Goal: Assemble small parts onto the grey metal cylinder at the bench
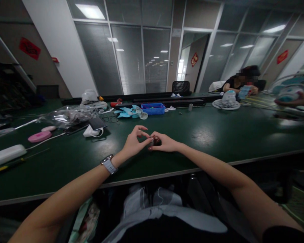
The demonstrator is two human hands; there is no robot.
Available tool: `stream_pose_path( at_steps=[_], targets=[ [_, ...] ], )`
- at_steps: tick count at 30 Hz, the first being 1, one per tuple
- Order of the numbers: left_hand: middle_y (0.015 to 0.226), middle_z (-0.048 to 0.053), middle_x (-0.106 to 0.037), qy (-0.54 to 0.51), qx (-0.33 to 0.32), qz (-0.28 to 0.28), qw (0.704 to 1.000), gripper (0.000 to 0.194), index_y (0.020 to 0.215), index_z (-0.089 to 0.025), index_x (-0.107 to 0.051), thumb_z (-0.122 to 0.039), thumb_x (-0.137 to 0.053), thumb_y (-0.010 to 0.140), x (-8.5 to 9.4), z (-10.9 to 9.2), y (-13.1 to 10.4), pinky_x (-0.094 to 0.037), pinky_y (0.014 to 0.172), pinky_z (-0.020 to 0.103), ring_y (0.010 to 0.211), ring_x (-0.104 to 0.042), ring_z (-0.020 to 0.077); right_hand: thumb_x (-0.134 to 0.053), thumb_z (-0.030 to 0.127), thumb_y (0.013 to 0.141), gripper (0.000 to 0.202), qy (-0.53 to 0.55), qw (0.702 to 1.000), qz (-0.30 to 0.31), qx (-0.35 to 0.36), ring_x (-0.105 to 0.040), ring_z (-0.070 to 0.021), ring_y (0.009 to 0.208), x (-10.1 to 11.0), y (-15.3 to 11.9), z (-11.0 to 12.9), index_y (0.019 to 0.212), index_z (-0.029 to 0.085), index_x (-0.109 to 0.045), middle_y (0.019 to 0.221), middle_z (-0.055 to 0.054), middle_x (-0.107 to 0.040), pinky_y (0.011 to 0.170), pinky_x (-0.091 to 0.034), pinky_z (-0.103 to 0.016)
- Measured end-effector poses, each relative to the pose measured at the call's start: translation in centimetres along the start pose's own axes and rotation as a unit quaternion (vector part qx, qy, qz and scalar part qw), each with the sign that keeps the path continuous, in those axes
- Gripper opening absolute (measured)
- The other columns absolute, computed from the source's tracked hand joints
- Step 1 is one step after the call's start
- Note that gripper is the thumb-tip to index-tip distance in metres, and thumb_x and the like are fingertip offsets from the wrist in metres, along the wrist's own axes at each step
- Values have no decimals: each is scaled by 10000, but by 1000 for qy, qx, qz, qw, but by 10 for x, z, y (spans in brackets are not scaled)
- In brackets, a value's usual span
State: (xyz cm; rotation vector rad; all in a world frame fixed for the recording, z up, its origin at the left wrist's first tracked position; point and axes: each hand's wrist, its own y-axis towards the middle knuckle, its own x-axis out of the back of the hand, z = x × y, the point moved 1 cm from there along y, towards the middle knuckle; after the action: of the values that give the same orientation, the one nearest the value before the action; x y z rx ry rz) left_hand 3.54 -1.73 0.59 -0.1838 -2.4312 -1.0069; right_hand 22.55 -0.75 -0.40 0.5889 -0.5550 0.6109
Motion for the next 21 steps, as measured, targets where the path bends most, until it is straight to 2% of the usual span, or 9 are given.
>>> stream_pose_path(
  at_steps=[6,10,13,18,21],
  targets=[
    [873,40,-720,-46,17,17,999,353,1057,-197,-471,-345,-655,794,-1,-2,0,-487,822,355,856,-674,187,-701,417,746,414,-23,1000,-6,1,-626,-158,812,0,1,-3,1024,183,-504,885,-13,-651,750,-493,-303],
    [957,59,-707,-12,17,-37,999,269,1003,-196,-510,-349,-629,816,2,-3,1,-483,759,328,888,-672,194,-706,458,731,443,-55,998,-12,-12,-626,-162,786,1,1,-4,1030,186,-525,877,-16,-662,735,-485,-302],
    [930,46,-717,39,44,-63,996,245,984,-206,-523,-338,-634,809,6,4,1,-475,717,323,876,-674,204,-695,478,739,453,-84,995,-30,-33,-630,-166,785,2,2,-7,1064,199,-547,880,-18,-674,736,-476,-306],
    [801,13,-742,120,114,6,986,216,921,-223,-541,-231,-673,750,8,21,-2,-477,731,364,803,-683,232,-683,466,755,453,-101,992,-58,-47,-643,-175,827,4,3,-11,1108,207,-562,959,-41,-689,739,-472,-310],
    [825,17,-746,147,117,30,982,190,895,-231,-555,-205,-666,743,7,26,-4,-478,716,370,794,-682,239,-685,470,752,464,-100,992,-61,-51,-647,-176,820,4,3,-12,1114,206,-563,959,-45,-692,725,-478,-306]
  ],
)
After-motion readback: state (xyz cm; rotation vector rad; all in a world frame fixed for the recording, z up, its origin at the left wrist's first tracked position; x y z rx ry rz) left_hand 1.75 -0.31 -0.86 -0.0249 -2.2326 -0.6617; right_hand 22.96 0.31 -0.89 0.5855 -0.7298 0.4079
